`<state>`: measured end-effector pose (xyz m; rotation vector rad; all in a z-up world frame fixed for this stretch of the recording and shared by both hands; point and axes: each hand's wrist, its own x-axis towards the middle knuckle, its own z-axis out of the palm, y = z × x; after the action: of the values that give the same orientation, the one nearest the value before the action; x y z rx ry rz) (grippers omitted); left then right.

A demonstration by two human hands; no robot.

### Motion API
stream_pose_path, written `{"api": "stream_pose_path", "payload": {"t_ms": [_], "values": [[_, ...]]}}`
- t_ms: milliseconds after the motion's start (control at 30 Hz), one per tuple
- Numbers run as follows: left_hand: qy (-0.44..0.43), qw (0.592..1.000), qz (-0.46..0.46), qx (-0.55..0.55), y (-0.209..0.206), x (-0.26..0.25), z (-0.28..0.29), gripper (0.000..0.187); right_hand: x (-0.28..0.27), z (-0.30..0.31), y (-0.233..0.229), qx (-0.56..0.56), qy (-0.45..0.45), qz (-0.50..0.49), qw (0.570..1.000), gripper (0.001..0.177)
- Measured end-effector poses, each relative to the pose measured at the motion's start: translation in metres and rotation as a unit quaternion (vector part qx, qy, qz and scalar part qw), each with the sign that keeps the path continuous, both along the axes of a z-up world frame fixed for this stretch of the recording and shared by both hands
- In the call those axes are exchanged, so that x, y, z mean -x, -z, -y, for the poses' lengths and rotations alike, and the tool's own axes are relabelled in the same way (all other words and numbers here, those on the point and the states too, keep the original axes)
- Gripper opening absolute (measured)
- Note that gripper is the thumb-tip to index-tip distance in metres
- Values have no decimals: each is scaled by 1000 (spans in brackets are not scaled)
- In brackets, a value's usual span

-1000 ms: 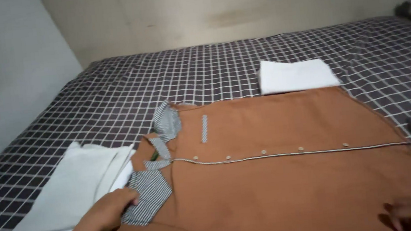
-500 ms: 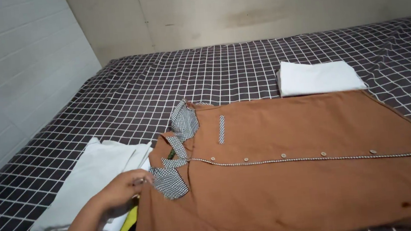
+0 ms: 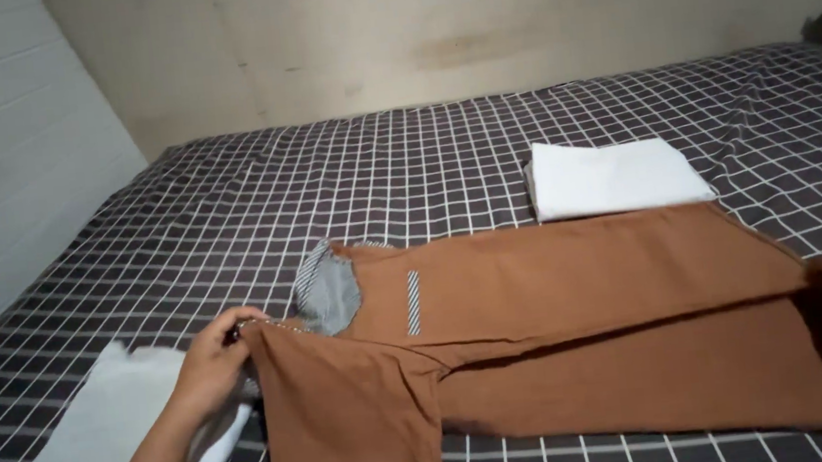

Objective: Ironing a brown garment and then folding it neatly on a bed.

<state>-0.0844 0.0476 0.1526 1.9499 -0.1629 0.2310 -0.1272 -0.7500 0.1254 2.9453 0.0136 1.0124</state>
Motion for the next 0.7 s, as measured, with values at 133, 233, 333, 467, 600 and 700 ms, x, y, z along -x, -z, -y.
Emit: {"api": "stream_pose_path", "payload": {"t_ms": [133,233,333,467,600,700], "values": [[-53,995,68,-50,5,-38,21,25,-84,12,-7,-34,-4,-20,999,21],[-186,977,54,-91,6,-57,53,24,-149,11,9,-37,71,3,997,18],[-207,960,93,-165,23,-79,64,23,-200,-4,22,-85,133,-25,987,29],[-201,948,110,-223,36,-87,68,21,-253,-13,54,-152,208,-112,960,41],[-163,953,113,-229,18,-79,78,21,-289,22,134,-275,134,-36,951,40],[-182,934,133,-276,12,-79,82,22,-426,128,277,-411,-78,50,907,30]]}}
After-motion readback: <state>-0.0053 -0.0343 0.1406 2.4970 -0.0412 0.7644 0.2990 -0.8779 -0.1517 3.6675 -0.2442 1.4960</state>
